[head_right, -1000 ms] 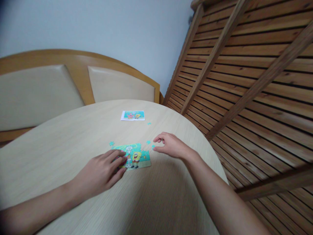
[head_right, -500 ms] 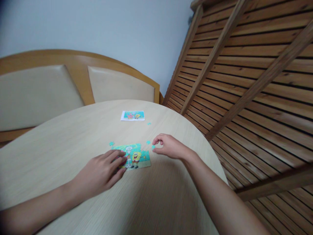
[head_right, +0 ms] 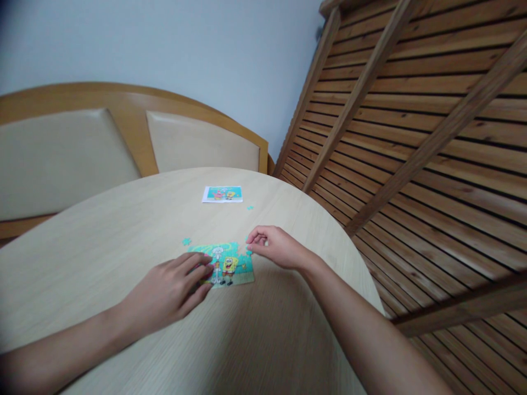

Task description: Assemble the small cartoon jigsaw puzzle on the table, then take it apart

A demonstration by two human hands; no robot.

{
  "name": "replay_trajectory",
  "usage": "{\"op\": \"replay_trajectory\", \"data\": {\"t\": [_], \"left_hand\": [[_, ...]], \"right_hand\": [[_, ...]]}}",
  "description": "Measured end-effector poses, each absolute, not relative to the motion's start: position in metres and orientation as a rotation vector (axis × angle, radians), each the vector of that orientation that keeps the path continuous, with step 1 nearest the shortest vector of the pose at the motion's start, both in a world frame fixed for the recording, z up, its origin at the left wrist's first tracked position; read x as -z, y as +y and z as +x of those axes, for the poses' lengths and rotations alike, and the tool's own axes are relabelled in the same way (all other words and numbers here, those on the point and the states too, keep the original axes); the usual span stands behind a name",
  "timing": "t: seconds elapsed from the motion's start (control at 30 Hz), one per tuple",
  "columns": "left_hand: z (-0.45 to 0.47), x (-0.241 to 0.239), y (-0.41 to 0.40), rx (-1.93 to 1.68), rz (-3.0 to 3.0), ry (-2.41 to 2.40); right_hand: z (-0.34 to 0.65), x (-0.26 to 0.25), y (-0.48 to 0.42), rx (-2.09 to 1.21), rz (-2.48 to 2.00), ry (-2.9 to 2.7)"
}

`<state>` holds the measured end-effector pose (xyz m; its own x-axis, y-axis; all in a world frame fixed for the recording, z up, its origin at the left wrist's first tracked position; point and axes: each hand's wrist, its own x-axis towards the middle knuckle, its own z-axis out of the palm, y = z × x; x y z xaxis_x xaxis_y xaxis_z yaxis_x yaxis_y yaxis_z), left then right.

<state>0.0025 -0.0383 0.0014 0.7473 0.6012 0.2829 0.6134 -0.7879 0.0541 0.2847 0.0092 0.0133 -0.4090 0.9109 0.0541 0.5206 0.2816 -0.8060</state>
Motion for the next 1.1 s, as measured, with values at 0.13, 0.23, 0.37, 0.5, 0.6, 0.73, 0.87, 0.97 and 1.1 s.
{"op": "replay_trajectory", "data": {"t": [0.13,0.23,0.37,0.5,0.6,0.73,0.87,0.97,1.1], "left_hand": [[0.002,-0.001,-0.039,0.451,-2.899,-1.005],[0.002,-0.002,-0.039,0.434,-2.907,-1.001],[0.003,-0.002,-0.038,0.427,-2.914,-1.001],[0.004,-0.002,-0.038,0.462,-2.912,-0.998],[0.003,-0.002,-0.039,0.471,-2.913,-0.998],[0.003,-0.002,-0.039,0.443,-2.915,-1.006],[0.003,-0.002,-0.039,0.439,-2.916,-0.999],[0.003,-0.002,-0.038,0.416,-2.927,-0.994],[0.004,-0.002,-0.038,0.401,-2.929,-0.989]], "right_hand": [[0.285,-0.011,0.010,-0.992,-1.291,-2.036],[0.284,-0.009,0.010,-0.999,-1.288,-2.026],[0.282,-0.007,0.011,-0.982,-1.299,-2.040],[0.281,-0.006,0.011,-0.919,-1.345,-2.071],[0.281,-0.006,0.010,-0.863,-1.397,-2.092],[0.279,-0.007,0.010,-0.793,-1.421,-2.134],[0.280,-0.006,0.011,-0.757,-1.422,-2.149],[0.282,-0.004,0.013,-0.638,-1.412,-2.165],[0.283,-0.001,0.016,-0.434,-1.412,-2.193]]}}
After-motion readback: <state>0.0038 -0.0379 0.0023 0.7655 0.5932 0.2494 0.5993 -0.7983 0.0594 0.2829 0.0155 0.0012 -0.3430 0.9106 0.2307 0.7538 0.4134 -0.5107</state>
